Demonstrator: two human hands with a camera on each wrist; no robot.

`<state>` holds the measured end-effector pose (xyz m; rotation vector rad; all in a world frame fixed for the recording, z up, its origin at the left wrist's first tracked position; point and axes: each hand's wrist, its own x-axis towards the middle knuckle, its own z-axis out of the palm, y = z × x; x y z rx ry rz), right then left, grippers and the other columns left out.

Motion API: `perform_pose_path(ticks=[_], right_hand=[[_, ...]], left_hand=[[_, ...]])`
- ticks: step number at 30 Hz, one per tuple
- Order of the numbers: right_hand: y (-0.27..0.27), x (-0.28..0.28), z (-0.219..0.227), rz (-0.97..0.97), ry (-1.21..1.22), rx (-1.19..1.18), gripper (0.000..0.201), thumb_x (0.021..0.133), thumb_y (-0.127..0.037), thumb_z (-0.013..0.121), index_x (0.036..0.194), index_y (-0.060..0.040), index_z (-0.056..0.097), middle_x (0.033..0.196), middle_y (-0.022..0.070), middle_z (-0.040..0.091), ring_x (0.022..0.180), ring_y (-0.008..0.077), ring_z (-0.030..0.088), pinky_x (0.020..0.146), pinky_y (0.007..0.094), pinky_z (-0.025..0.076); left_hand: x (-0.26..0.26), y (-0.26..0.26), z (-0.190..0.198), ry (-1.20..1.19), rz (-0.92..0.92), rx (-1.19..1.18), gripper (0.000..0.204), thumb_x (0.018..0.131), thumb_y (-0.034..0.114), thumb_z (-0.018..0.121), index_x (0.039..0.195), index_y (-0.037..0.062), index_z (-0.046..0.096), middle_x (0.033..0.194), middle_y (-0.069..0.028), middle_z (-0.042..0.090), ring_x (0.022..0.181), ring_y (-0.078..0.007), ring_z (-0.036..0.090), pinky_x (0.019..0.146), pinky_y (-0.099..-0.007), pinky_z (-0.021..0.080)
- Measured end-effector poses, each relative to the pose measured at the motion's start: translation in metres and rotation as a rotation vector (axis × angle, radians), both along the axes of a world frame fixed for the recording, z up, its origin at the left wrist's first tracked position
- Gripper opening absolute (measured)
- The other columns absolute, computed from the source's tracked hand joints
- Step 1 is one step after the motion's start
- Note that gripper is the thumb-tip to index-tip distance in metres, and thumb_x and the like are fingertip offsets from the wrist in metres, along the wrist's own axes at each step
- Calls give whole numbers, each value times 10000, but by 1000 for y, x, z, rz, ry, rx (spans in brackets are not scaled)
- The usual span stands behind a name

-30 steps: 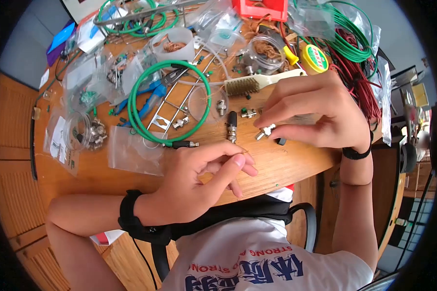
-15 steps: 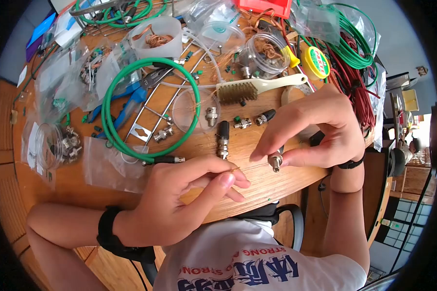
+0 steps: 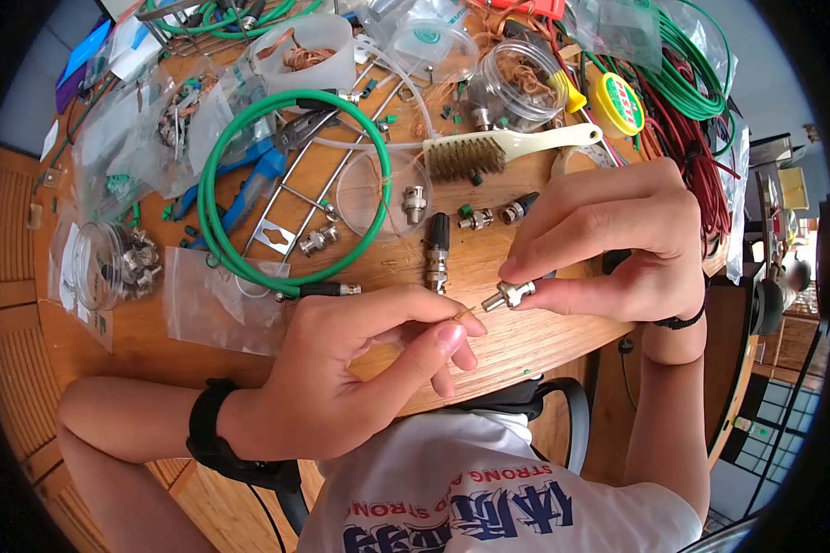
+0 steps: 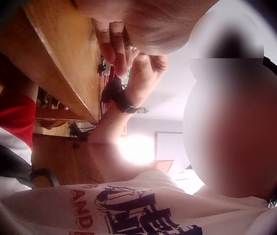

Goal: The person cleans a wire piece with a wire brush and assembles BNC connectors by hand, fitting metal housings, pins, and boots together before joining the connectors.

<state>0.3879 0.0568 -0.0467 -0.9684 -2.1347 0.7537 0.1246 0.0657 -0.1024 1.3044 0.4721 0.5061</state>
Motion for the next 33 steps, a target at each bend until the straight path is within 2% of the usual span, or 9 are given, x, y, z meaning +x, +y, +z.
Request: perform_pose_path(ticks=[14,17,19,20,22,26,28,33], right_hand=[[-5,-6,-4,74,-35,-60,197,738,-54,893,914,-7,817,819,108,759,713,211,727,596,304,548],[-3,-5,-7,52,-31,-27,209,735,-67,899,922,-18,819,826,104,762,719,208,728,601,305,546],[-2,-4,-7,35,-20,-5,217,732,-74,903,927,-26,820,828,101,763,719,206,727,603,304,544],[-1,-2,-5,25,-39,-8,220,730,-77,906,929,-34,822,829,97,763,720,205,726,605,301,541],[1,-1,-3,13,-60,-7,223,729,-80,909,931,-43,824,830,94,764,721,203,726,607,297,538],[1,-1,0,31,-103,-12,215,732,-74,908,928,-51,824,828,86,762,721,199,726,603,293,534],[-1,-2,-1,29,-115,-22,209,734,-70,907,925,-50,823,827,86,761,720,199,726,603,295,535],[-4,-2,-6,45,-44,-35,203,741,-61,900,922,-25,814,823,98,759,711,205,724,588,306,531]], left_hand=[[0,2,-1,58,-38,117,135,1015,-23,632,1113,-84,702,918,-139,771,674,-151,712,625,-269,568],[-1,1,-4,48,-35,41,151,1019,-35,612,1141,-89,683,987,-149,763,735,-154,718,669,-277,573],[-1,2,-4,65,-17,191,204,1025,-46,584,1220,-89,624,1081,-167,738,829,-157,712,738,-284,575],[-1,1,-5,66,-16,191,204,1025,-46,584,1220,-89,624,1081,-167,738,829,-157,712,738,-284,575],[1,0,-9,6,18,65,238,1031,-50,561,1267,-82,565,1143,-183,712,891,-160,694,785,-290,569],[2,-1,-9,-40,51,-5,215,1034,-50,558,1248,-73,553,1125,-190,714,895,-164,694,774,-291,567],[0,1,-8,-15,10,18,181,1039,-57,551,1219,-72,559,1130,-203,718,871,-180,710,767,-297,574],[-1,-3,-14,-43,8,-8,174,1038,-77,550,1211,-75,567,1134,-221,726,863,-209,744,771,-303,585]])
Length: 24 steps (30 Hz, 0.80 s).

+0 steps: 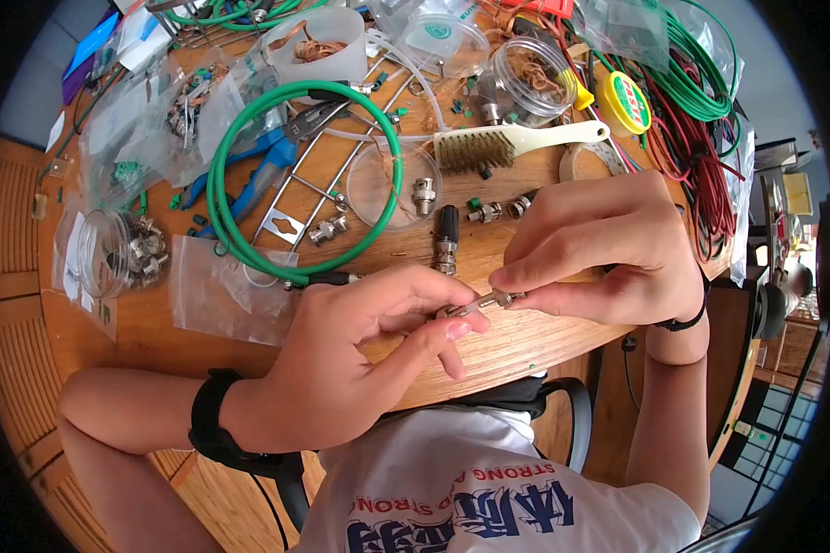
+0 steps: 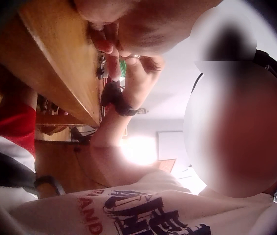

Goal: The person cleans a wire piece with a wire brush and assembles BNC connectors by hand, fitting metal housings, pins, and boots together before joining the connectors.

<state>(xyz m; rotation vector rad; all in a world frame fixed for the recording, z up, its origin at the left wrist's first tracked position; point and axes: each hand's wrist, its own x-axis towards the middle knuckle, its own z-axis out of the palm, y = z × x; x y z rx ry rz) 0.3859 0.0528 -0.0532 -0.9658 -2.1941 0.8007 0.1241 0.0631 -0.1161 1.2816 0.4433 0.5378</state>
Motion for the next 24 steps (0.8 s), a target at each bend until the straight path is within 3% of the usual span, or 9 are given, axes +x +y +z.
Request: perform_pose_path(ticks=[5,7,14,19,22,24], right_hand=[[-1,-2,0,7,-7,-17,201,747,-62,890,928,-17,814,825,101,757,708,204,719,579,308,522],[-2,-3,1,7,-17,-14,200,749,-62,886,930,-19,815,828,99,757,708,204,718,578,308,520],[-4,-5,-7,-8,-38,-14,199,776,-102,879,937,-13,803,817,98,738,694,229,702,577,314,508],[-5,-6,-4,-30,-25,-56,218,800,-168,890,885,-5,773,785,101,715,685,248,693,579,326,507],[-3,-2,7,57,-175,-142,262,796,-214,905,839,-8,748,763,105,698,692,259,691,578,341,504],[-2,0,11,111,-338,-133,293,792,-229,913,845,-4,733,753,98,693,712,261,701,601,339,522]], left_hand=[[1,-1,4,67,16,58,149,1032,-81,565,1175,-85,605,1101,-206,744,881,-235,773,775,-307,597],[1,1,5,102,7,183,125,1029,-72,581,1133,-90,648,1062,-188,762,845,-242,784,743,-303,603],[1,0,1,114,41,167,140,1022,-64,600,1130,-93,684,1041,-173,774,849,-235,794,693,-282,600],[1,2,8,165,23,127,167,1011,-49,637,1166,-99,673,1079,-158,762,953,-229,783,786,-285,614],[4,1,9,102,74,76,195,994,-66,654,1187,-94,665,1118,-151,744,1051,-215,755,870,-292,608],[3,2,2,85,80,111,206,977,-41,682,1179,-81,684,1120,-143,760,1029,-195,762,884,-295,615]])
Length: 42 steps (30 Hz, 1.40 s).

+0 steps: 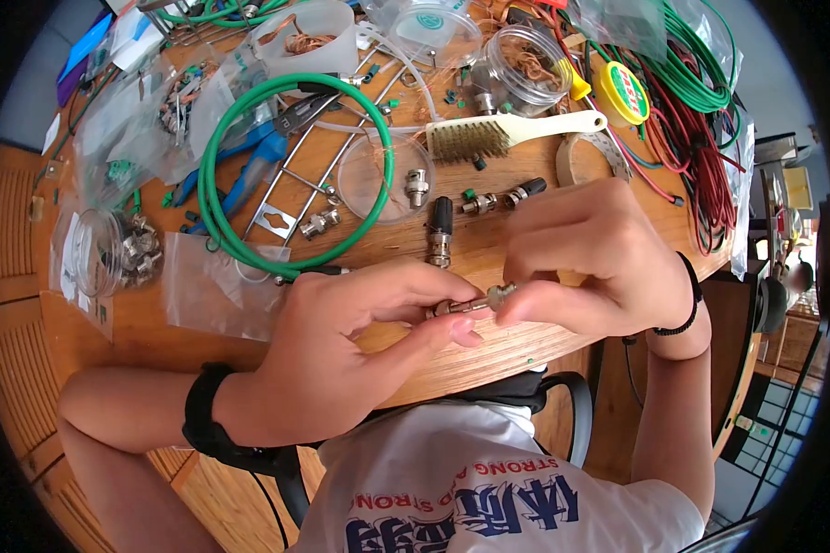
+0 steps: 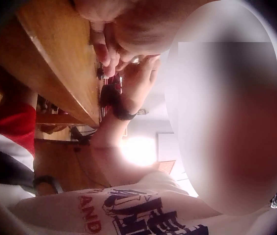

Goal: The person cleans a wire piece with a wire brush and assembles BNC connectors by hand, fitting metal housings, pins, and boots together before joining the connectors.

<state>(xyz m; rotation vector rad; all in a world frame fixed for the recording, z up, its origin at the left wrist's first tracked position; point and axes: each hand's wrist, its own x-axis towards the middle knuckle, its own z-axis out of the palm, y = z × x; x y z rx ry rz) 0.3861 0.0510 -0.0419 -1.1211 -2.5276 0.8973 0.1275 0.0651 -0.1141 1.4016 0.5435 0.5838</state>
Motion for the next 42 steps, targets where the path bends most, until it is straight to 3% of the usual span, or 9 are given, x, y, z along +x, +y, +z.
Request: perform_pose_path(ticks=[2,6,11,13,17,19,23,32,42], right_hand=[[0,0,6,-61,75,-8,294,793,-222,910,863,2,733,766,96,703,725,261,708,621,339,536],[-4,-8,-11,-134,314,98,283,807,-189,892,906,22,731,817,97,736,733,261,728,664,336,565],[-8,-6,-9,-158,189,53,222,836,-147,858,903,24,734,794,114,730,687,281,714,620,342,546],[-7,-6,-12,-127,166,16,163,918,-139,787,941,-6,695,745,128,646,646,336,647,567,415,483],[-6,-4,-16,-98,162,-6,163,936,-142,767,952,4,695,730,147,616,623,361,606,560,438,453],[-6,-5,-9,-128,185,4,234,865,-168,840,909,34,731,772,135,713,682,293,702,608,361,530],[-10,-6,-6,-171,263,-32,292,754,-170,917,911,10,747,785,125,722,697,282,709,628,347,540],[-9,-3,-10,-207,263,26,191,725,-37,876,858,-3,743,773,97,723,679,243,711,613,321,534],[-9,2,-6,-246,268,82,213,674,-37,891,833,-14,751,754,81,723,654,223,699,607,298,527]], left_hand=[[-1,1,-3,-18,5,36,217,960,-15,710,1170,-68,702,1121,-136,775,1006,-176,770,897,-298,622],[-3,0,-1,-34,-62,-21,213,984,-97,652,1195,-87,622,1117,-169,735,1094,-226,742,922,-309,605],[-2,-1,-2,-38,-59,-62,223,973,-125,649,1182,-77,588,1114,-179,741,1077,-244,754,929,-321,607],[-1,-2,-6,-72,-42,-57,234,962,-139,654,1173,-68,581,1128,-191,743,1058,-252,761,927,-324,609],[-1,-1,2,-38,-52,-88,255,947,-148,669,1172,-63,585,1144,-195,743,1066,-253,760,933,-327,608],[-1,0,5,-23,-48,-100,284,928,-155,690,1176,-61,588,1150,-192,743,1064,-249,760,952,-334,606],[-2,0,3,-33,-42,-79,313,909,-160,710,1180,-59,591,1153,-187,742,1073,-246,757,961,-334,602],[1,1,3,-69,-21,-76,321,921,-168,682,1215,-76,591,1219,-187,708,1145,-260,731,993,-349,593],[0,1,-3,-99,-39,-19,292,966,-151,634,1244,-80,581,1201,-184,695,1149,-279,727,1005,-346,587]])
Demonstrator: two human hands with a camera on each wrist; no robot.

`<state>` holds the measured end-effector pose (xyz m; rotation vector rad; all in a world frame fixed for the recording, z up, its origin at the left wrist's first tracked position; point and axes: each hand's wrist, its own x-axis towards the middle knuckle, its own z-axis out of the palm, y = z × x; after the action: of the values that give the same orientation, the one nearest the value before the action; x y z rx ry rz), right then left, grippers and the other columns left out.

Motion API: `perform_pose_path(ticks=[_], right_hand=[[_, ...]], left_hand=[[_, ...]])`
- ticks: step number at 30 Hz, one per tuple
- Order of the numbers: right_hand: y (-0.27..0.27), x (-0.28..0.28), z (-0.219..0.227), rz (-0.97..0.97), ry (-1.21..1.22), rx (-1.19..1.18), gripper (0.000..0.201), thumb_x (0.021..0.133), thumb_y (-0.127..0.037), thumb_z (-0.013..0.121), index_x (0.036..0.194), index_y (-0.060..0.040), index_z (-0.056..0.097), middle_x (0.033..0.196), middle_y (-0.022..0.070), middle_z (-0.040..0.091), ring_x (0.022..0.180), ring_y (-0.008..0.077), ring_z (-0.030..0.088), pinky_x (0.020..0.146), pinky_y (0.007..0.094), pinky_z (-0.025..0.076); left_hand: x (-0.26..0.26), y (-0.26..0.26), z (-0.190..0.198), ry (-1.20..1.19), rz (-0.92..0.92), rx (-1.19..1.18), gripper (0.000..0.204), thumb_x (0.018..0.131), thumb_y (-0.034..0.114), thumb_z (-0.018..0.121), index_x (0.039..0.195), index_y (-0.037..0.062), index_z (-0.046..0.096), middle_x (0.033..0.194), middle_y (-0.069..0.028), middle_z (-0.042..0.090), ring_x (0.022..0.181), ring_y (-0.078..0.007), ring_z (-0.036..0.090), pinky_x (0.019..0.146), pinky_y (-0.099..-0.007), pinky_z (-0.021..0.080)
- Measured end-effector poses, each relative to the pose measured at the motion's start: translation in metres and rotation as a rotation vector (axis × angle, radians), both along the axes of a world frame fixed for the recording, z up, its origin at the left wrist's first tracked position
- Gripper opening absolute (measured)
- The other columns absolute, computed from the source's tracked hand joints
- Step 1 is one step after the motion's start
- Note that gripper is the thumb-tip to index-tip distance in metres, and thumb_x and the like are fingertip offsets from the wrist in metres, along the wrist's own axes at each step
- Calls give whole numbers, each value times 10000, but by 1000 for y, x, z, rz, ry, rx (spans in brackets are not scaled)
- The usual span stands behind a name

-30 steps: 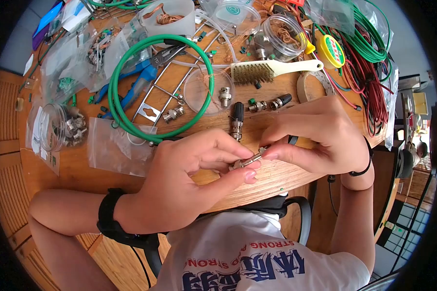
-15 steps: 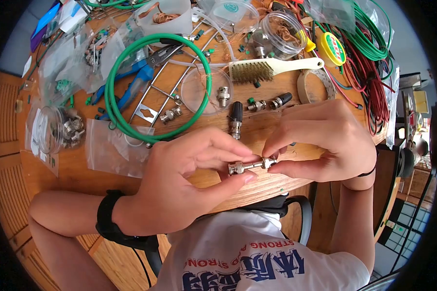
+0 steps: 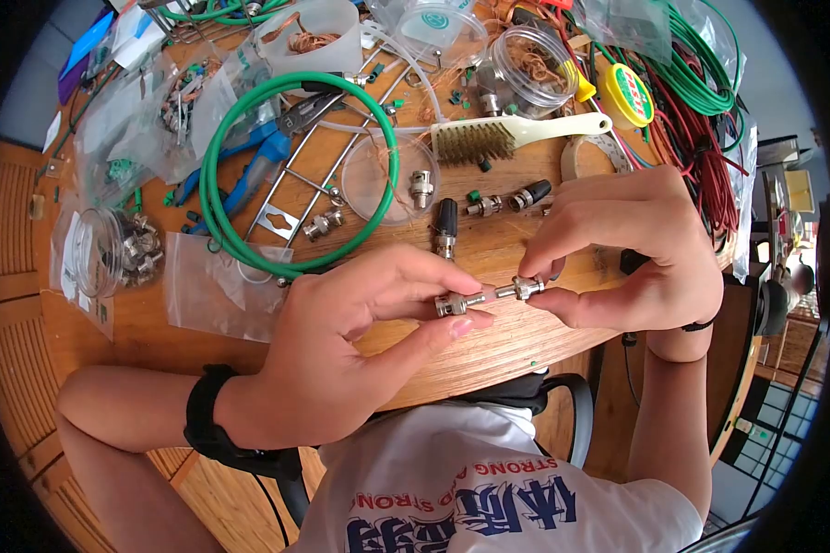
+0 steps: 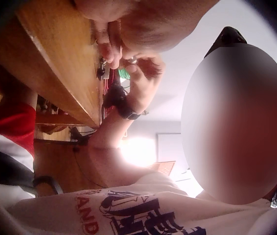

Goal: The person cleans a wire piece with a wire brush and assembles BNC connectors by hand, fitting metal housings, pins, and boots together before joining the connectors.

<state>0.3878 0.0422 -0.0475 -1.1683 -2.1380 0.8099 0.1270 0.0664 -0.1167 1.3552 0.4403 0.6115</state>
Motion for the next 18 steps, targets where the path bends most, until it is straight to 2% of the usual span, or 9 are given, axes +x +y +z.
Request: perform_pose_path(ticks=[6,14,16,17,18], right_hand=[[0,-4,-1,32,-21,-8,194,700,-24,893,838,-18,756,780,80,745,673,229,716,612,306,534],[0,-4,-4,29,-28,-1,208,724,-84,915,827,-12,750,790,82,758,674,251,715,610,329,540],[0,-3,-2,54,-41,4,222,717,-100,920,836,-13,755,788,79,757,670,248,711,603,331,535],[0,-3,-2,79,-54,6,236,709,-117,925,845,-15,760,787,75,757,666,244,707,596,332,530],[0,-3,-4,83,-51,10,236,709,-117,925,845,-15,760,787,75,757,666,244,707,596,332,530]], left_hand=[[-3,0,4,55,-34,-27,291,968,-156,628,1237,-71,559,1184,-182,703,1158,-281,725,1007,-339,585],[0,-1,1,22,-19,-39,297,967,-153,632,1243,-73,559,1188,-197,716,1130,-266,737,992,-330,590],[1,-2,4,64,13,49,264,964,-141,645,1215,-81,591,1147,-195,738,1043,-251,766,904,-314,617],[-1,-1,5,67,16,52,264,964,-141,645,1215,-81,591,1147,-195,738,1043,-251,766,904,-314,617],[-4,1,5,117,-30,120,233,972,-124,644,1198,-83,605,1106,-188,748,985,-245,776,848,-307,622]])
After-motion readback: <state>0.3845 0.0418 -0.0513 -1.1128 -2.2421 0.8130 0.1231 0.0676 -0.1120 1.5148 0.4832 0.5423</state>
